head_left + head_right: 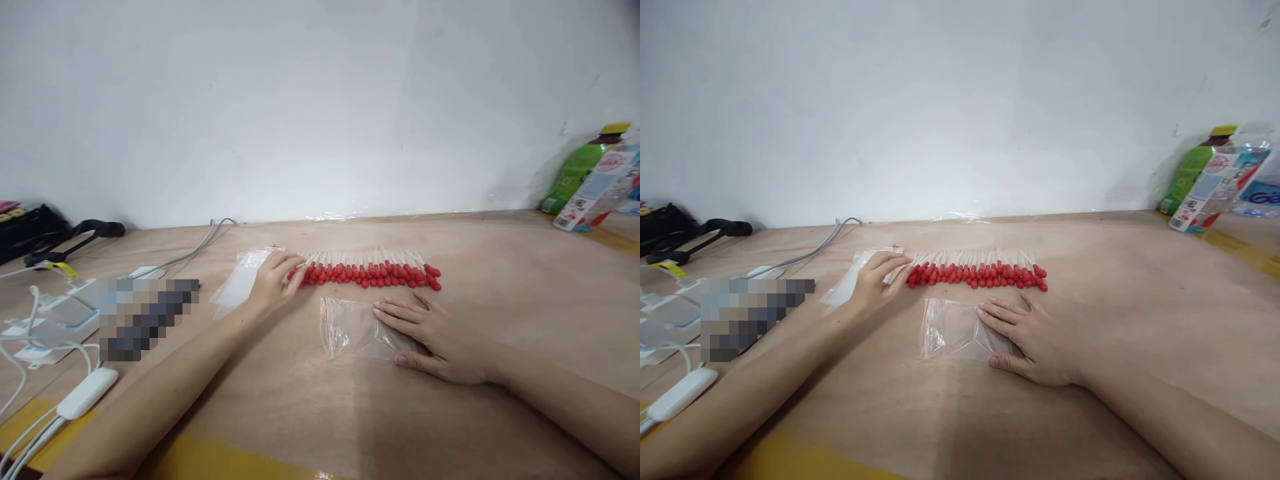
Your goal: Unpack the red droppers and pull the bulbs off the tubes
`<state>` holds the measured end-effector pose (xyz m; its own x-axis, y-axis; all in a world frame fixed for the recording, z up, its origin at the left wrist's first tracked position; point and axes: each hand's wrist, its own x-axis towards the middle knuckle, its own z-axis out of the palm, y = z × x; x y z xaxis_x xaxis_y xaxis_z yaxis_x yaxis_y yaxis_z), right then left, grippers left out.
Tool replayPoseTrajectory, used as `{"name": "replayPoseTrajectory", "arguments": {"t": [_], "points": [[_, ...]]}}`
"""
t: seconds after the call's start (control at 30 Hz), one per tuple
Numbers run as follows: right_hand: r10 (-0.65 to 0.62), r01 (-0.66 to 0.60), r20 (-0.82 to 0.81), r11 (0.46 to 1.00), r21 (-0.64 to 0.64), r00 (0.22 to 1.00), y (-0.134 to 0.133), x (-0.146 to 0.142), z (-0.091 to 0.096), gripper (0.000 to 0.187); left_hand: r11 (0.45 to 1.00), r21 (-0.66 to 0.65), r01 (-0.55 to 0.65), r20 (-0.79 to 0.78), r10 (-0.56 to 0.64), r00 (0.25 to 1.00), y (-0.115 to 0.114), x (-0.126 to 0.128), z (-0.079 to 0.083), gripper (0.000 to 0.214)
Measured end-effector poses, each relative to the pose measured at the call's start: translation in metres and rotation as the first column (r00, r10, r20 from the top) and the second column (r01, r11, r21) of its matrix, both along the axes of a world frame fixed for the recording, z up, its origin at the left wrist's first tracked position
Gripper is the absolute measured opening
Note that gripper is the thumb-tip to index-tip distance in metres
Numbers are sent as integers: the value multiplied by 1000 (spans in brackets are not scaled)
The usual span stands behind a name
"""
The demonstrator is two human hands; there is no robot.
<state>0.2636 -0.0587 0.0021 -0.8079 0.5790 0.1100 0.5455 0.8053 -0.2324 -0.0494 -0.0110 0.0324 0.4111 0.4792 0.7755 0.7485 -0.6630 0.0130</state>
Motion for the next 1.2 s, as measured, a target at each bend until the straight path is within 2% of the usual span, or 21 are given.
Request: {"name": "replayPoseTrajectory", "arguments": {"t": [0.07,0.13,0.23,0.33,0.4,0.47,0.5,0.57,0.63,0.7,0.83,0.97,1.03,1.07,1.2], "points": [[3,-4,-8,1000,-11,1000,1,-1,1,64,987,-101,126,26,-124,992,-18,12,-1,19],[4,-4,-17,1000,-21,1000,2,-2,2,64,941,-253,223,-11,-233,972,-35,25,-3,25],[9,-9,-2,999,-41,1000,4,-3,4,65,832,-505,229,-141,-342,929,-53,36,-7,40],[22,-21,16,998,-66,1000,6,0,5,66,749,-633,195,-199,-401,894,-59,35,-10,52],[24,-22,19,997,-68,1000,7,3,4,65,756,-635,159,-131,-308,942,-60,31,-11,53],[15,-14,14,999,-47,1000,6,7,1,64,784,-616,75,-24,-113,993,-62,28,-12,44],[4,-4,1,1000,-26,1000,6,7,-1,63,780,-625,24,18,-16,1000,-63,27,-12,37],[-30,32,-63,999,34,998,3,7,-4,59,726,-687,-30,60,98,993,-67,28,-13,33],[-63,79,-153,992,97,986,0,4,-5,50,656,-755,-11,81,110,991,-70,30,-16,37],[-66,97,-211,986,138,975,-4,1,-5,44,616,-787,30,118,103,988,-72,34,-18,40],[-26,55,-206,989,136,978,-7,-4,-4,50,610,-785,106,175,55,983,-73,40,-22,43],[-50,69,-190,993,94,981,-7,-4,-5,57,586,-776,233,256,-44,966,-72,43,-23,27],[-43,54,-148,996,72,988,-6,-3,-4,58,538,-783,313,329,-69,942,-70,43,-23,22],[-27,34,-114,998,55,993,-6,-3,-3,57,497,-793,351,369,-66,927,-68,42,-22,22],[65,-63,36,997,-40,997,-5,-1,3,50,265,-835,482,510,41,859,-59,35,-17,28]]}}
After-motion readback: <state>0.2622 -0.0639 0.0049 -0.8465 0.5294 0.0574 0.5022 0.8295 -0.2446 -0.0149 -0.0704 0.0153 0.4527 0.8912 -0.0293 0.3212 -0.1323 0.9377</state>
